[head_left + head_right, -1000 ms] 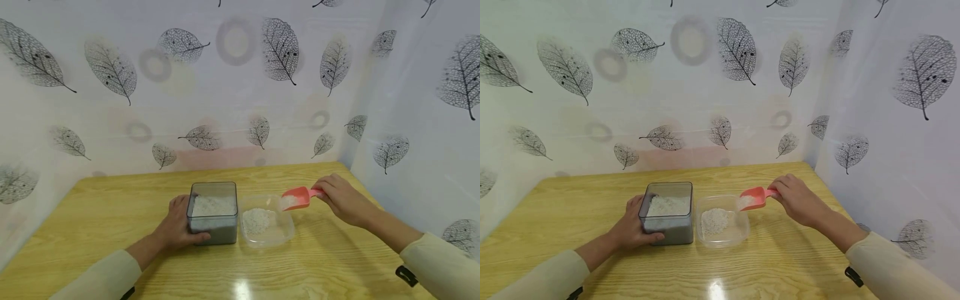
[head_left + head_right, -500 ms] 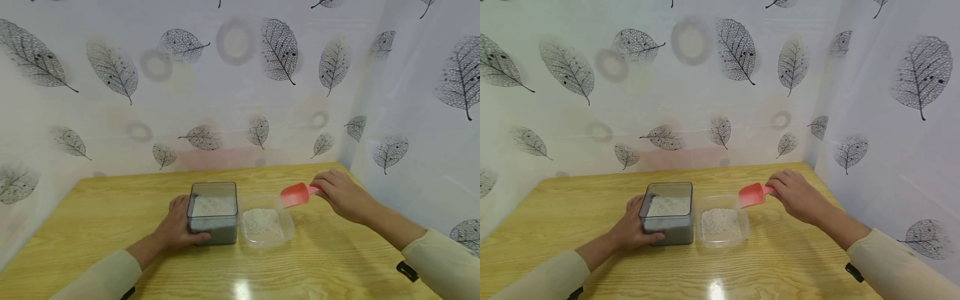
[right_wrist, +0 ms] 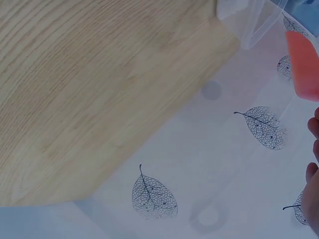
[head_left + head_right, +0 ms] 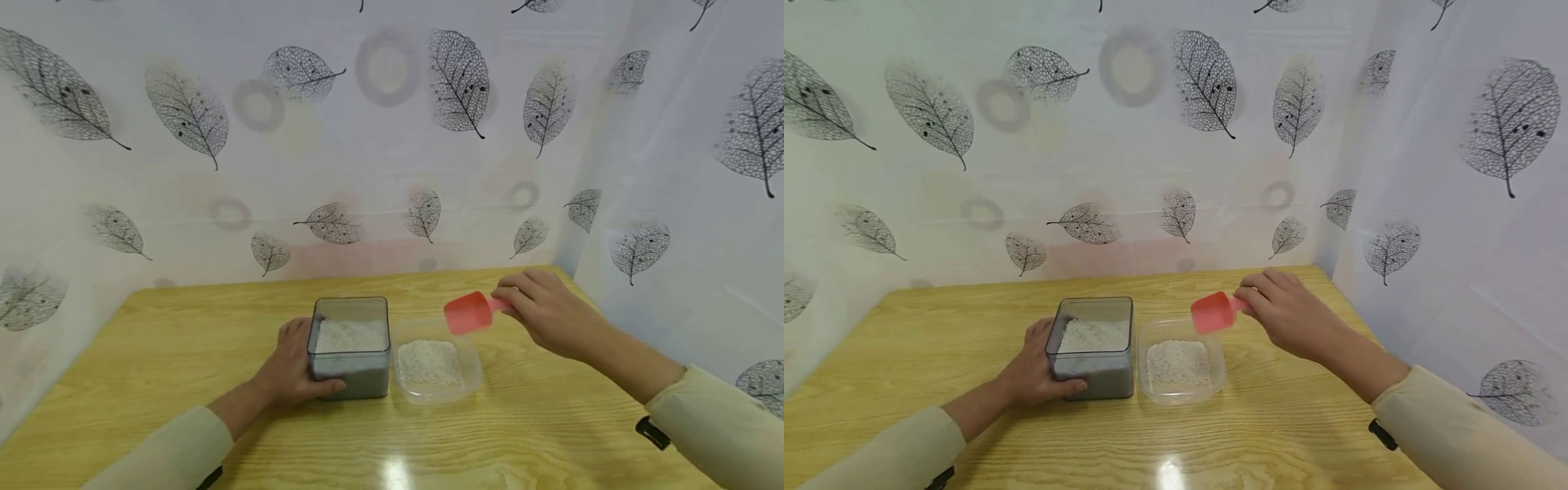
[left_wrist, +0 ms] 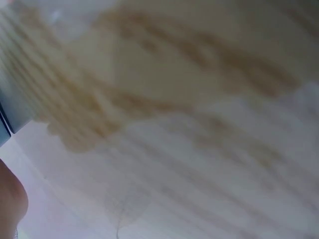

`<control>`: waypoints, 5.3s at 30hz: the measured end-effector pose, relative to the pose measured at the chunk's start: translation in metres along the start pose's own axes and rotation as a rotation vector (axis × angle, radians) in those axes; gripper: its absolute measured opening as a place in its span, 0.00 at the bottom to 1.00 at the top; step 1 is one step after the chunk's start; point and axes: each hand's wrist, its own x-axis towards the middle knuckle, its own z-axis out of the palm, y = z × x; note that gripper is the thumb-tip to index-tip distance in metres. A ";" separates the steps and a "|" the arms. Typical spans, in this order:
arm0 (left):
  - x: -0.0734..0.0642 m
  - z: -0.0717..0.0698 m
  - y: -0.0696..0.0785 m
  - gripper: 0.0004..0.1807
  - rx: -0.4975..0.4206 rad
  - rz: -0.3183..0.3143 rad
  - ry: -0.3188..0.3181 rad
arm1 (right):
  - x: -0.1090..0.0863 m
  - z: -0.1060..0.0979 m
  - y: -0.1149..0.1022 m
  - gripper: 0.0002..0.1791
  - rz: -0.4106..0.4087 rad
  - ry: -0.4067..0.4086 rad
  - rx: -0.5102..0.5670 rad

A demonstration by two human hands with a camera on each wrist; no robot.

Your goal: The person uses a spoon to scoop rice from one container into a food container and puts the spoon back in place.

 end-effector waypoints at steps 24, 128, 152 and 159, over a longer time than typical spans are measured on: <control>0.001 -0.001 -0.004 0.60 0.004 0.007 0.000 | 0.102 0.001 -0.033 0.29 0.061 -0.058 0.101; 0.001 0.000 0.003 0.58 -0.004 -0.033 -0.021 | 0.107 0.041 -0.082 0.11 0.230 -0.616 0.272; -0.005 0.001 0.015 0.56 -0.009 -0.058 -0.028 | 0.082 0.041 -0.079 0.09 0.238 -0.544 0.400; -0.003 0.000 0.015 0.57 -0.010 -0.056 -0.020 | 0.085 0.030 -0.070 0.11 0.272 -0.516 0.363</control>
